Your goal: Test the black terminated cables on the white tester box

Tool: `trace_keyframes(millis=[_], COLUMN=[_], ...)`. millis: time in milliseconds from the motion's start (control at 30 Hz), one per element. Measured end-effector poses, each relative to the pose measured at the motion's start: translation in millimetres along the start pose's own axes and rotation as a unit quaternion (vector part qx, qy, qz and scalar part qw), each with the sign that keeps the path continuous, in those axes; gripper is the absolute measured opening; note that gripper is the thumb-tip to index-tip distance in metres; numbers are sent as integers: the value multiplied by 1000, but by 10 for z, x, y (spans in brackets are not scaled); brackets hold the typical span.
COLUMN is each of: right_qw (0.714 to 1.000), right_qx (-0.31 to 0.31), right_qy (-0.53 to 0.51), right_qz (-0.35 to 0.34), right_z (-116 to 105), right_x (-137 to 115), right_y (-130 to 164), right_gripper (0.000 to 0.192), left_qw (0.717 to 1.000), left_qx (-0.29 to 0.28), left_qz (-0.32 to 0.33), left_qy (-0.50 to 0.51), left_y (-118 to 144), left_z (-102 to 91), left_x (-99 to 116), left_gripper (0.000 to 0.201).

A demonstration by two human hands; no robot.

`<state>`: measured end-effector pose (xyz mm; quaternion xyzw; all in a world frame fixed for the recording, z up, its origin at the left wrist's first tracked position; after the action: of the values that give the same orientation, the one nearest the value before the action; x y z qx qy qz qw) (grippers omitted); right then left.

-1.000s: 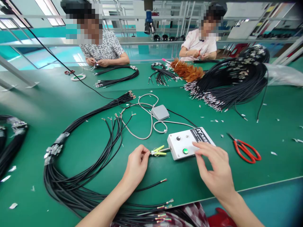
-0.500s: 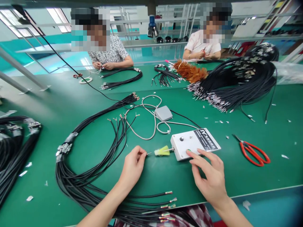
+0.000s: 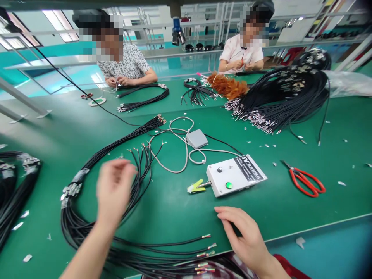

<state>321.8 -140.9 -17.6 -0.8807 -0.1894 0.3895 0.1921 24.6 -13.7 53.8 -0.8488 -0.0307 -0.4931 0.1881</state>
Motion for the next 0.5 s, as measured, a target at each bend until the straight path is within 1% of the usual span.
trace_keyframes(millis=[33,67,100,133,167,200,267,300,333,367,400,433,500], right_qw=[1000,1000,1000,999,999,997,986,971,948,914,874,832,754], right_qx=[0,-1,-3,-6,-7,-5,-5,-9,-17,-27,-37,-44,-51], right_qy=[-5,-11,-16,-25,-37,-56,-118,-167,-227,-296,-365,-430,-535], right_qz=[8,15,22,28,37,52,118,169,224,276,318,347,378], right_z=[-1,-1,0,3,5,7,37,77,137,215,299,378,506], right_x=[23,42,54,61,63,65,92,117,140,151,143,122,65], right_y=[2,5,7,7,5,-1,-23,-35,-44,-54,-70,-96,-168], right_gripper=[24,23,23,23,22,21,16,12,10,11,15,19,25], left_qw=[994,958,905,875,863,861,872,873,874,874,876,879,883], left_qx=[-106,-278,-408,-460,-480,-486,-482,-485,-486,-483,-474,-461,-437], left_qz=[15,64,111,135,134,121,54,16,-19,-48,-72,-90,-119], left_qy=[-1,-18,-38,-63,-82,-89,-64,-37,-5,26,57,84,123], left_y=[274,625,997,1266,1432,1518,1512,1474,1427,1380,1336,1299,1267], left_z=[233,557,803,934,1012,1053,1059,1046,1027,1006,982,960,929], left_x=[51,134,194,214,205,190,134,113,100,97,99,102,99], left_gripper=[16,12,13,14,12,12,13,14,15,16,17,18,22])
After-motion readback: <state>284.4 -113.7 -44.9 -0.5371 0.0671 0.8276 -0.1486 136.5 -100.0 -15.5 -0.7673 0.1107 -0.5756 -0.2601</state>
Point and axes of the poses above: each hand's wrist, its own y-axis away from the middle knuckle, its own z-axis out of the palm, x = y × z, the point moved 7 cm from there along -y, towards the middle knuckle, and after that the axes turned 5 degrees about -x, right-handed, at the moved point
